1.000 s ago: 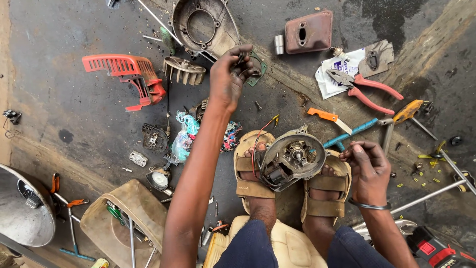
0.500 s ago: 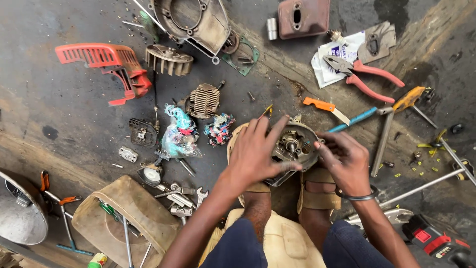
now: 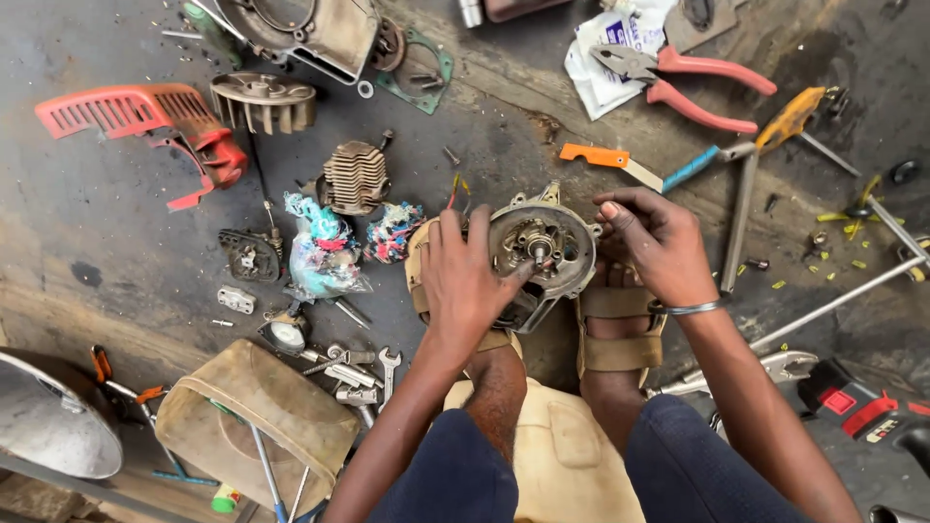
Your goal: The person sits on the ground repairing a brush cutter engine. They clean and fit a piston into the cylinder, tap it into place with a hammer, then use a wrench to tighten components on the engine housing while handling scattered engine parts and tools on the floor.
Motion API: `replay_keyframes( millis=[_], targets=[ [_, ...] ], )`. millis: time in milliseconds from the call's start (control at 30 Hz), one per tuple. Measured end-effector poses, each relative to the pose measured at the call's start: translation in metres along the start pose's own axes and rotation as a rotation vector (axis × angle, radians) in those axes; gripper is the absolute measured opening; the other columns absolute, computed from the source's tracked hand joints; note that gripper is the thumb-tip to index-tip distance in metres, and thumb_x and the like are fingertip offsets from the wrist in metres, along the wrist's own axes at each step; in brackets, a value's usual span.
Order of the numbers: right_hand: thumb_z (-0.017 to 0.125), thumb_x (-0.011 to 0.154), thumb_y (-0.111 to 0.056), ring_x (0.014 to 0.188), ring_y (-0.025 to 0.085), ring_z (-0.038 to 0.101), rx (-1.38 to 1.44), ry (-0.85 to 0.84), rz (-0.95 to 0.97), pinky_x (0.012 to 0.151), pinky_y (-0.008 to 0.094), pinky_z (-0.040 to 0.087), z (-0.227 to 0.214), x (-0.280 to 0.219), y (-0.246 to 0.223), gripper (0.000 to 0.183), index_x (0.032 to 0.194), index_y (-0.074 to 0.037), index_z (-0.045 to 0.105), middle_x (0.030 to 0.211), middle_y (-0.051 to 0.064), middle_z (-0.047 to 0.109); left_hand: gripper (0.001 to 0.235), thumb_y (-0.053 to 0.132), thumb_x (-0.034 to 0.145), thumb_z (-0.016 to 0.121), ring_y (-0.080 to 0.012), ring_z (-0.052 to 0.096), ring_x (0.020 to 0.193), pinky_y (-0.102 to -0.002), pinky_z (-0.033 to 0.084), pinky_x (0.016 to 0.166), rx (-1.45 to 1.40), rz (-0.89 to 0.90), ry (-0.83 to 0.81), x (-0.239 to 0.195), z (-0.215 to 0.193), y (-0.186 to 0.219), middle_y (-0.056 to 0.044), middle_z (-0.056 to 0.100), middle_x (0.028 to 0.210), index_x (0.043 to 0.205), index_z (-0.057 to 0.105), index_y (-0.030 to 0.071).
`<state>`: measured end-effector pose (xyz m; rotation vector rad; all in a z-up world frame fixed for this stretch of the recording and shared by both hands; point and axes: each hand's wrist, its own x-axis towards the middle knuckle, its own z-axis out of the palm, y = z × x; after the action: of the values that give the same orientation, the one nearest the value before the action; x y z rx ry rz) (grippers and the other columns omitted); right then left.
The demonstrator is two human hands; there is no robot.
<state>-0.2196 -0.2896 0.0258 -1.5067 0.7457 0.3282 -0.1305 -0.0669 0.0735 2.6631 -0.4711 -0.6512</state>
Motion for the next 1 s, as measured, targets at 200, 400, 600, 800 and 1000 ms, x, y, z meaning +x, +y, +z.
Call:
replay_keyframes(
  millis=[200,400,600,800,1000],
  targets=[
    [0.064,0.102,-0.014,0.09,0.009,0.071,0.066,-0.046,0.087,0.079,0.025,0.059,0.0,-0.006,-0.005,0.024,0.121,0.0,0.069,0.099,0.004,0.074,0.066,0.03,0.066,0.091,-0.0429,0.057,0.103,-0.053,0.049,0.078,-0.089,-0.042,0.007,-0.005,0.007,0.004,-0.02,0.048,0.11,0.115,0.056,0.005],
    [0.064,0.101,-0.013,0.093,0.01,0.072,0.054,-0.087,0.02,0.081,0.027,0.061,-0.007,-0.014,-0.007,0.024,0.121,-0.001,0.07,0.104,0.005,0.074,0.065,0.032,0.068,0.091,-0.0459,0.06,0.094,-0.054,0.048,0.076,-0.076,-0.1,0.032,-0.006,0.012,0.011,-0.021,0.048,0.105,0.108,0.051,0.0],
    [0.074,0.107,-0.017,0.095,0.021,0.072,-0.555,0.308,-0.19,0.083,0.035,0.058,-0.049,-0.041,-0.006,0.023,0.123,-0.001,0.071,0.108,0.015,0.071,0.064,0.035,0.07,0.089,-0.0434,0.062,0.091,-0.052,0.051,0.077,0.026,-0.131,0.035,-0.009,0.011,0.014,-0.021,0.051,0.102,0.104,0.05,-0.002],
    [0.084,0.09,-0.016,0.084,0.043,0.068,-1.001,0.451,-0.166,0.072,0.053,0.052,-0.066,-0.051,0.015,0.042,0.121,0.004,0.065,0.102,0.024,0.069,0.069,0.041,0.064,0.091,-0.038,0.064,0.092,-0.048,0.055,0.075,0.106,-0.175,0.016,-0.007,0.01,0.012,-0.018,0.054,0.1,0.101,0.05,0.0],
    [0.076,0.108,-0.021,0.089,0.042,0.069,-1.061,0.367,-0.041,0.08,0.051,0.053,-0.092,-0.051,0.076,0.027,0.112,0.002,0.061,0.094,0.02,0.071,0.07,0.043,0.065,0.091,-0.0356,0.066,0.087,-0.045,0.056,0.072,0.066,-0.204,0.004,-0.009,0.01,0.007,-0.018,0.053,0.101,0.102,0.05,0.0]
  ],
)
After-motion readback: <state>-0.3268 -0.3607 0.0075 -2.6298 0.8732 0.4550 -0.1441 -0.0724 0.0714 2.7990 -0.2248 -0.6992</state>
